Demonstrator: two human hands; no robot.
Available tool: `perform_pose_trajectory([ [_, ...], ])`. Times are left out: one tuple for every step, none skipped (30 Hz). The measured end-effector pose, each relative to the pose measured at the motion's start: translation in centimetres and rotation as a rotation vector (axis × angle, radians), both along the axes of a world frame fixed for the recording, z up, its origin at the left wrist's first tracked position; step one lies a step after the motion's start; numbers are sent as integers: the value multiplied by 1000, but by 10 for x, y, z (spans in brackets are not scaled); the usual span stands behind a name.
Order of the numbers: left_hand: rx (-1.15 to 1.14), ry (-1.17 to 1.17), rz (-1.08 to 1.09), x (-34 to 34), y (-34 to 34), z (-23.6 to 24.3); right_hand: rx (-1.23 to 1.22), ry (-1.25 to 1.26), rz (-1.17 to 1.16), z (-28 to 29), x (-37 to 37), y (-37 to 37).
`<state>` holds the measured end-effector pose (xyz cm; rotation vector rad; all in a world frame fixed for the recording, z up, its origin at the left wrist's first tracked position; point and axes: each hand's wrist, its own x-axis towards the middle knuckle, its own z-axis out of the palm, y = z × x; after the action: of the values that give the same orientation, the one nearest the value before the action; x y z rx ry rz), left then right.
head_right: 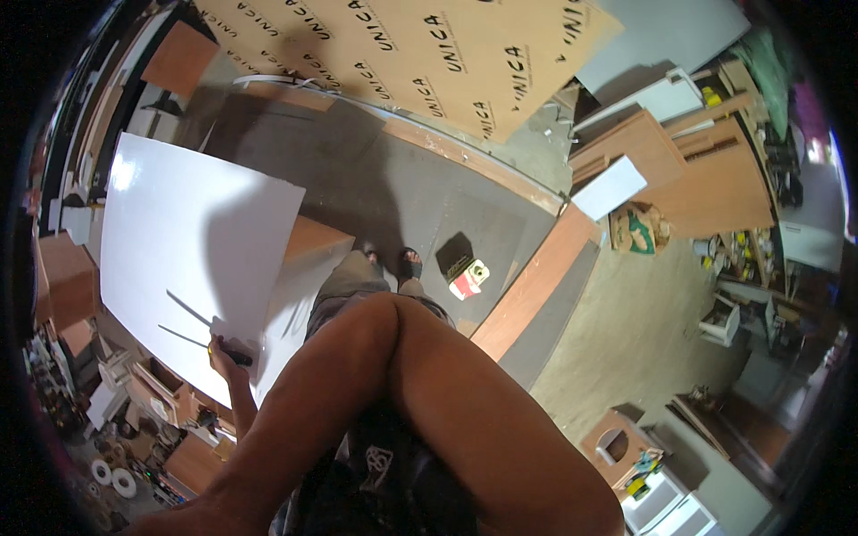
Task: The person uses a utility knife to score and snap a large white laminate sheet. They repeatedly score the edges, rotate the sheet, and break off sections to shape the material.
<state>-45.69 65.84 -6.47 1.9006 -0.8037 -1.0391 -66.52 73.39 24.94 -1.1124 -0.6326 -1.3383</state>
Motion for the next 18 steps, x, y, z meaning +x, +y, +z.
perform_pose_trajectory([
  [-10,-26,-9,2,2,1,-8,-18,6,2,-8,-8],
  [-13,-42,-18,1,1,-4,-16,-23,27,2,-18,-18],
  [-17,-59,-25,0,0,-9,-15,-35,32,3,-24,-29],
  [-43,-149,-38,0,1,-14,-17,-43,55,5,-30,-40],
  [-28,-260,-56,6,8,-20,-20,-38,98,4,-29,-46],
  [-7,-371,-99,11,7,-25,-17,-34,105,5,-32,-56],
  [18,-480,-137,15,7,-33,-18,-26,129,4,-34,-66],
  [52,-578,31,6,3,-35,-20,-32,143,6,-39,-75],
  [163,-640,36,5,-1,-30,-17,-35,152,6,-43,-85],
  [170,-663,20,-17,-10,-10,-14,-45,142,9,-51,-95],
  [189,-694,14,-30,-17,2,10,-70,117,9,-55,-106],
  [184,-837,21,-25,-19,-16,53,-74,87,7,-61,-121],
  [129,-893,24,-25,-13,-15,89,-24,120,5,-67,-131],
  [103,-878,53,-31,-10,-7,129,251,417,1,-95,-168],
  [198,-870,55,-17,-7,-21,205,544,686,-3,-125,-208],
  [278,-1071,32,-30,-1,-10,-2,715,173,-43,-109,-225],
  [330,-1246,-2,-47,-6,-9,-197,859,-76,-75,-104,-255],
  [303,-1137,49,-48,-18,-7,-360,989,-244,-110,-111,-279],
])
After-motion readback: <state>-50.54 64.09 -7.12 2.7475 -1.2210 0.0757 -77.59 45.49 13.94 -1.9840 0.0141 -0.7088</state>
